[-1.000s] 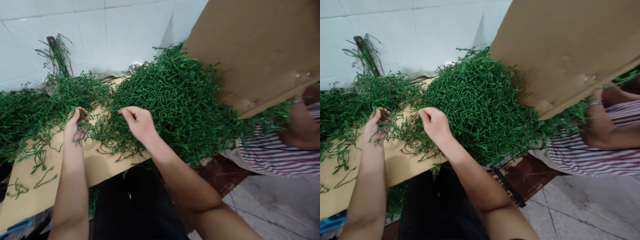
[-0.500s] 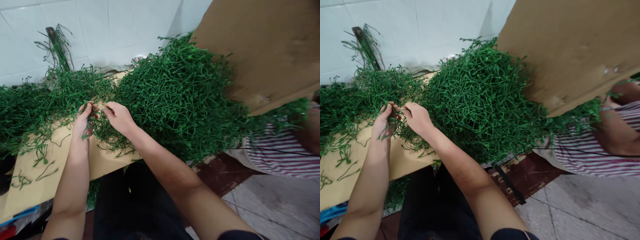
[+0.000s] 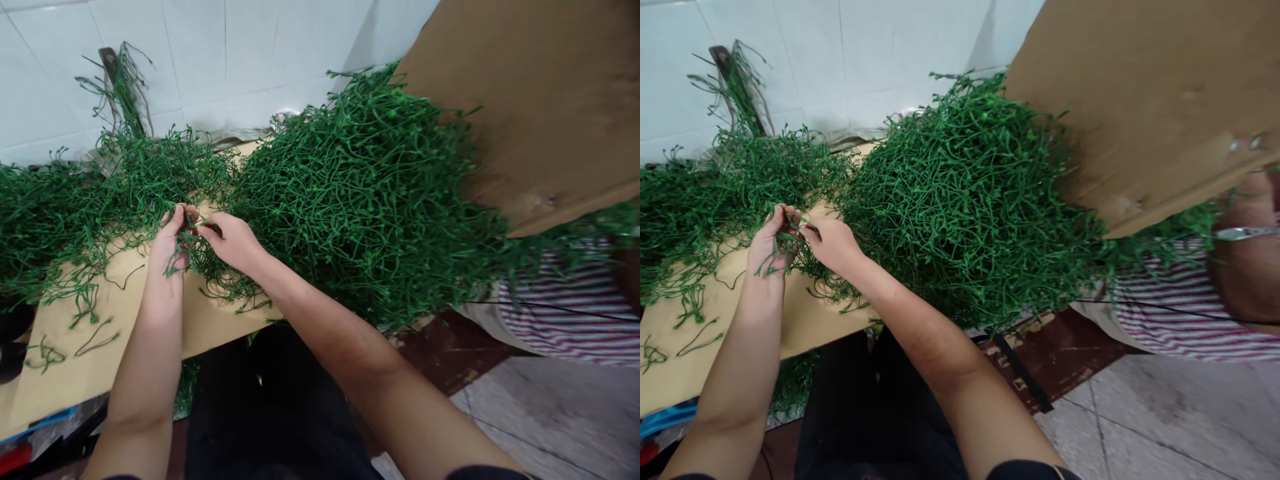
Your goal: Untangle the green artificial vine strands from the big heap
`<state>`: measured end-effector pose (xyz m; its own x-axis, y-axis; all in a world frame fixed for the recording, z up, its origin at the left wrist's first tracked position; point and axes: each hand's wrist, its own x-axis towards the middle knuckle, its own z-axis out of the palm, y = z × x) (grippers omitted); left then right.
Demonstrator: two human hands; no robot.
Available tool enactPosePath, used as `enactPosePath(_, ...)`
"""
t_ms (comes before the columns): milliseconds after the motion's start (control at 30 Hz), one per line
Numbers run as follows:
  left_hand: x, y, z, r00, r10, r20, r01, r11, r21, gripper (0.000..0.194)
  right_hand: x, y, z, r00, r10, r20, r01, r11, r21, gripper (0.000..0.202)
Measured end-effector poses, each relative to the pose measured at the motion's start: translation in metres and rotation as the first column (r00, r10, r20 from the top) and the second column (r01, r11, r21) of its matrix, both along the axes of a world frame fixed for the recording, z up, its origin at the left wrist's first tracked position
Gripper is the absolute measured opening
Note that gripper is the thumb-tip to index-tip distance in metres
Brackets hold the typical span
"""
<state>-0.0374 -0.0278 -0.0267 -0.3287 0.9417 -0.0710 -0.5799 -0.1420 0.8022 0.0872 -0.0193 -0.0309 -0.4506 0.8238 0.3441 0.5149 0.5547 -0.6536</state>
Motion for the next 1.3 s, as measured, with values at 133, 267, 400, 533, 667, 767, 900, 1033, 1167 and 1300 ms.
enactPosePath(133, -0.003, 0.001, -0.002, 1.000, -0.005, -0.020, 0.005, 1.000, 0.007, 0.012, -0.001, -0.004, -0.005, 1.000, 0.009, -0.027, -0.010, 0.999, -0.049, 0.019)
enactPosePath(267, 0.001, -0.002, 0.000, 1.000, -0.011, -0.001, 0.011, 1.000, -0.003, 0.013, -0.003, -0.004, -0.006, 0.979, -0.153, -0.136, 0.148, 0.988, -0.048, 0.040)
enactPosePath(400, 0.009, -0.003, 0.004, 0.999, 0.006, 0.031, -0.004, 0.998, -0.061, 0.016, -0.006, 0.003, -0.003, 0.994, -0.110, -0.020, 0.109, 0.992, -0.062, 0.034)
enactPosePath(533, 0.009, -0.001, 0.004, 0.996, 0.051, 0.076, -0.047, 0.997, -0.055, 0.019, -0.004, 0.002, -0.004, 0.999, 0.000, 0.038, 0.000, 1.000, 0.002, 0.019)
enactPosePath(667, 0.005, 0.003, -0.002, 0.997, 0.053, 0.051, -0.053, 0.999, -0.009, 0.020, -0.001, -0.012, 0.000, 0.996, 0.032, 0.078, -0.040, 0.994, 0.104, 0.030)
enactPosePath(767, 0.006, 0.004, -0.003, 0.998, 0.056, 0.003, -0.056, 0.998, -0.031, 0.021, 0.000, -0.023, 0.006, 0.986, 0.000, 0.165, -0.027, 0.986, 0.165, 0.033)
enactPosePath(900, 0.011, 0.003, -0.001, 0.993, 0.097, -0.070, -0.102, 0.993, -0.060, 0.021, 0.002, -0.032, 0.010, 0.978, -0.041, 0.206, -0.011, 0.969, 0.246, 0.034)
enactPosePath(1033, 0.011, 0.003, -0.001, 0.984, 0.109, -0.143, -0.117, 0.992, -0.055, 0.018, 0.006, -0.035, 0.011, 0.978, -0.046, 0.203, -0.018, 0.953, 0.301, 0.035)
enactPosePath(1167, 0.009, 0.005, -0.004, 0.977, 0.161, -0.141, -0.172, 0.983, -0.069, 0.016, 0.009, -0.039, 0.012, 0.979, -0.024, 0.203, -0.044, 0.945, 0.324, 0.036)
enactPosePath(1300, 0.006, 0.007, -0.007, 0.984, 0.154, -0.094, -0.162, 0.983, -0.082, 0.017, 0.012, -0.042, 0.010, 0.987, -0.004, 0.160, -0.056, 0.927, 0.370, 0.035)
